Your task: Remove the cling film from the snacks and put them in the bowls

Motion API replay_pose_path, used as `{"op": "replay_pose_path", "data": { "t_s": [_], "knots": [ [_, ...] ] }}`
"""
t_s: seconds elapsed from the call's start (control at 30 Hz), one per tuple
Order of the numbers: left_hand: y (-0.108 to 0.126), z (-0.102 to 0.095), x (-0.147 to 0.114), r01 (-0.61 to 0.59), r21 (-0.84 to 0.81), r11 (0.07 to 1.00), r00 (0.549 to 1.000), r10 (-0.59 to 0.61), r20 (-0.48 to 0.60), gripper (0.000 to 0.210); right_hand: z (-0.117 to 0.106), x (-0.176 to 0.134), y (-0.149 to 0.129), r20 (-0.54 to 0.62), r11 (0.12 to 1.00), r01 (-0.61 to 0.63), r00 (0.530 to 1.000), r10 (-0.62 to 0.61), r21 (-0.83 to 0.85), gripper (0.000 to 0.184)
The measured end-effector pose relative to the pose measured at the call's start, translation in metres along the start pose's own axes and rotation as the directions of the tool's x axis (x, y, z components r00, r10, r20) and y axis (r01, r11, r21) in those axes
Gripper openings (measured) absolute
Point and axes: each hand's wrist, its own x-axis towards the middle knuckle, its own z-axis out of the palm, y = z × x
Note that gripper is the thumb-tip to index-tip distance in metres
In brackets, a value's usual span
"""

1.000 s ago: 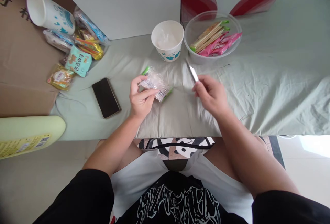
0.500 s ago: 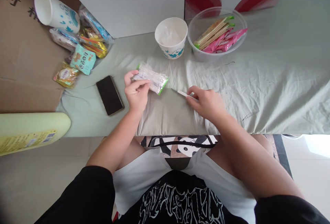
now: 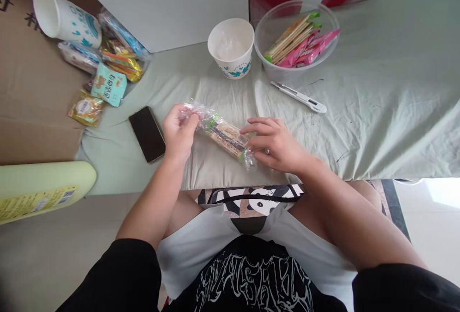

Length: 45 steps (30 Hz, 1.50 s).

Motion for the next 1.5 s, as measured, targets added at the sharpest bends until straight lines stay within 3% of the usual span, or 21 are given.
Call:
{"op": "replay_pose_path", "data": {
  "t_s": [0.1,0.2,0.27,0.3,0.33,0.37,0.43,0.47,0.53,0.6,0.67,0.73,0.83,0.9,0.97,1.07,1.13,1.23,1.33,1.43,1.5],
  "knots": [
    [-0.011,-0.015,0.011,0.001,0.007,1.000,0.997,-0.001,-0.083,0.017,-0.008,-0.001,0.007,-0.122,0.987,-0.134,0.985,0.123,-0.087,0.016],
    [-0.015,-0.029,0.018,-0.043,0.116,0.992,0.990,0.058,-0.129,0.033,-0.020,-0.002,0.012,-0.409,0.930,-0.346,0.872,0.270,-0.124,0.024],
    [-0.010,-0.033,0.017,-0.147,0.183,0.972,0.987,0.155,-0.034,0.038,-0.025,-0.002,0.011,-0.585,0.909,-0.413,0.751,0.306,-0.055,0.029],
    [-0.006,-0.033,0.015,-0.210,0.192,0.959,0.977,0.203,0.058,0.036,-0.026,-0.001,0.009,-0.626,0.915,-0.404,0.715,0.312,-0.005,0.030],
    [-0.001,-0.031,0.013,-0.267,0.183,0.946,0.957,0.238,0.166,0.032,-0.026,-0.001,0.006,-0.626,0.929,-0.368,0.716,0.308,0.036,0.028],
    [0.005,-0.029,0.011,-0.307,0.165,0.937,0.926,0.254,0.277,0.028,-0.026,-0.001,0.003,-0.589,0.945,-0.322,0.755,0.289,0.051,0.026],
    [0.014,-0.023,0.006,-0.334,0.137,0.933,0.853,0.237,0.464,0.028,-0.026,0.000,-0.003,-0.430,0.975,-0.220,0.882,0.192,-0.016,0.032],
    [0.017,-0.020,0.005,-0.332,0.139,0.933,0.823,0.215,0.526,0.029,-0.026,-0.001,-0.007,-0.329,0.982,-0.170,0.935,0.135,-0.078,0.038],
    [0.020,-0.018,0.002,-0.325,0.165,0.931,0.790,0.172,0.588,0.034,-0.027,-0.003,-0.015,-0.119,0.980,-0.082,0.991,0.060,-0.183,0.034],
    [0.021,-0.019,-0.001,-0.331,0.214,0.919,0.791,0.147,0.593,0.045,-0.027,-0.007,-0.021,0.071,0.972,-0.043,0.996,0.061,-0.230,0.025],
    [0.023,-0.021,-0.006,-0.361,0.290,0.886,0.790,0.125,0.600,0.048,-0.026,-0.010,-0.026,0.193,0.948,-0.062,0.973,0.127,-0.313,0.031],
    [0.026,-0.022,-0.011,-0.402,0.391,0.828,0.778,0.083,0.623,0.034,-0.022,-0.011,-0.029,0.226,0.894,-0.103,0.949,0.220,-0.437,0.033],
    [0.029,-0.021,-0.015,-0.410,0.509,0.756,0.799,0.028,0.601,0.021,-0.011,-0.006,-0.029,0.169,0.828,-0.160,0.942,0.292,-0.538,0.024],
    [0.029,-0.019,-0.014,-0.374,0.500,0.781,0.829,0.040,0.558,0.008,-0.003,-0.001,-0.028,0.089,0.822,-0.170,0.962,0.258,-0.543,0.019],
    [0.027,-0.017,-0.012,-0.296,0.428,0.854,0.866,0.052,0.497,0.016,0.005,0.004,-0.027,0.010,0.832,-0.162,0.980,0.197,-0.531,0.014],
    [0.028,-0.012,-0.011,0.000,0.200,0.980,0.885,-0.093,0.455,0.019,0.017,0.008,-0.026,-0.053,0.872,-0.143,0.990,0.133,-0.468,0.017],
    [0.032,-0.008,-0.014,0.316,-0.009,0.949,0.803,-0.263,0.534,0.023,0.023,0.010,-0.025,-0.031,0.917,-0.106,0.994,0.101,-0.384,0.038],
    [0.040,-0.004,-0.018,0.645,-0.218,0.732,0.661,-0.393,0.639,0.027,0.028,0.014,-0.021,-0.048,0.968,-0.103,0.994,0.095,-0.229,0.050],
    [0.043,0.000,-0.017,0.727,-0.304,0.615,0.649,-0.473,0.596,0.028,0.025,0.017,-0.014,-0.125,0.985,-0.175,0.977,0.173,-0.004,0.034],
    [0.039,0.003,-0.010,0.708,-0.352,0.612,0.703,-0.561,0.438,0.028,0.015,0.015,-0.008,-0.138,0.963,-0.180,0.968,0.209,0.199,0.026],
    [0.035,0.006,-0.004,0.657,-0.379,0.652,0.754,-0.573,0.320,0.026,0.007,0.012,-0.008,-0.201,0.952,-0.180,0.952,0.232,0.248,0.026]
  ]
}}
